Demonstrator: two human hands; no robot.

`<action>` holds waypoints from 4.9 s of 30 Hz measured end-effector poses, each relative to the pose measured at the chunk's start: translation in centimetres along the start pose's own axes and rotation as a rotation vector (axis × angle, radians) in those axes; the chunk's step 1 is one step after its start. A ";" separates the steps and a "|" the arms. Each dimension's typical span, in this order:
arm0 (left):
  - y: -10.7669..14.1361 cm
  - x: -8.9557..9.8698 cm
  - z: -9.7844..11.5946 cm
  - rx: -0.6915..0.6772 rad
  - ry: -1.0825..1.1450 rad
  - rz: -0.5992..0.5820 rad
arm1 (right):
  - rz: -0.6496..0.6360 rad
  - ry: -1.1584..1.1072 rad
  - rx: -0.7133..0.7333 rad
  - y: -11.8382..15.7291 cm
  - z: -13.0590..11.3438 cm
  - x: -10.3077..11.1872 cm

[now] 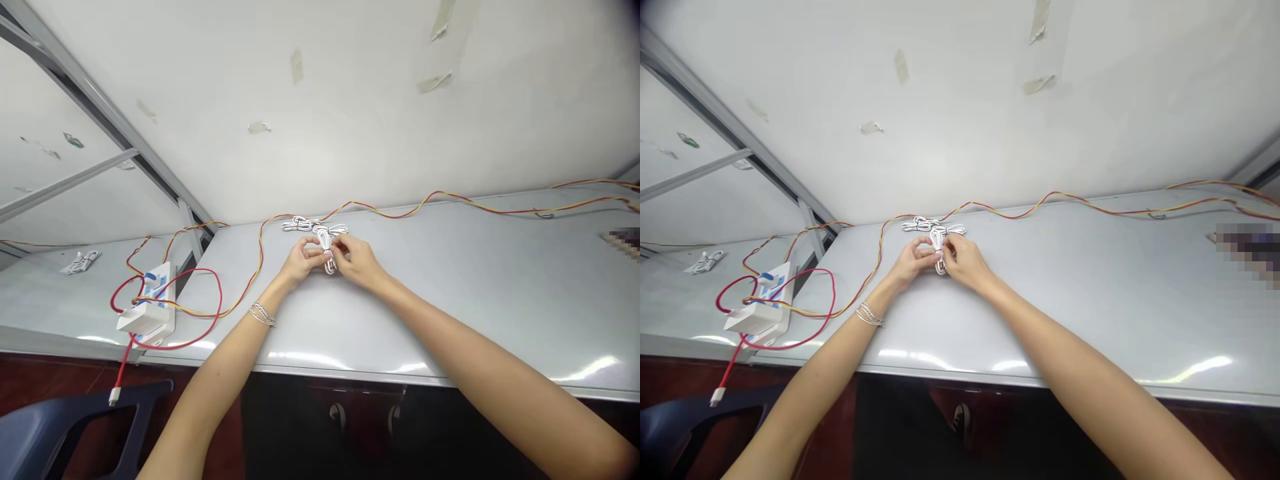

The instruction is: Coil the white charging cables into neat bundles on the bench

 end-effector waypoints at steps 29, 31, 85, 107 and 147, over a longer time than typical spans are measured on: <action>-0.4 0.0 -0.4 -0.404 -0.412 0.126 | 0.102 -0.212 -0.466 -0.3 1.0 0.2; -0.4 0.0 -0.4 -0.394 -0.409 0.130 | 0.106 -0.240 -0.469 -0.3 1.3 0.1; -0.7 0.6 -0.6 -0.188 -0.091 0.225 | 0.001 -0.249 -0.416 0.4 1.4 -1.3; -1.2 7.3 -0.2 0.122 -1.078 0.740 | -0.238 0.553 -0.213 -0.8 2.8 0.9; -1.1 2.1 -0.6 -0.300 -0.626 0.120 | 0.065 -0.361 -0.143 -0.8 0.9 0.7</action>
Point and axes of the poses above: each hand's wrist, its own y-axis away from the middle knuckle, its own x-axis out of the back of the hand, z = x × y, the point moved 2 cm from there along -y, towards the middle knuckle, and after that the axes turned 6 degrees about -y, right-handed, at the moved point
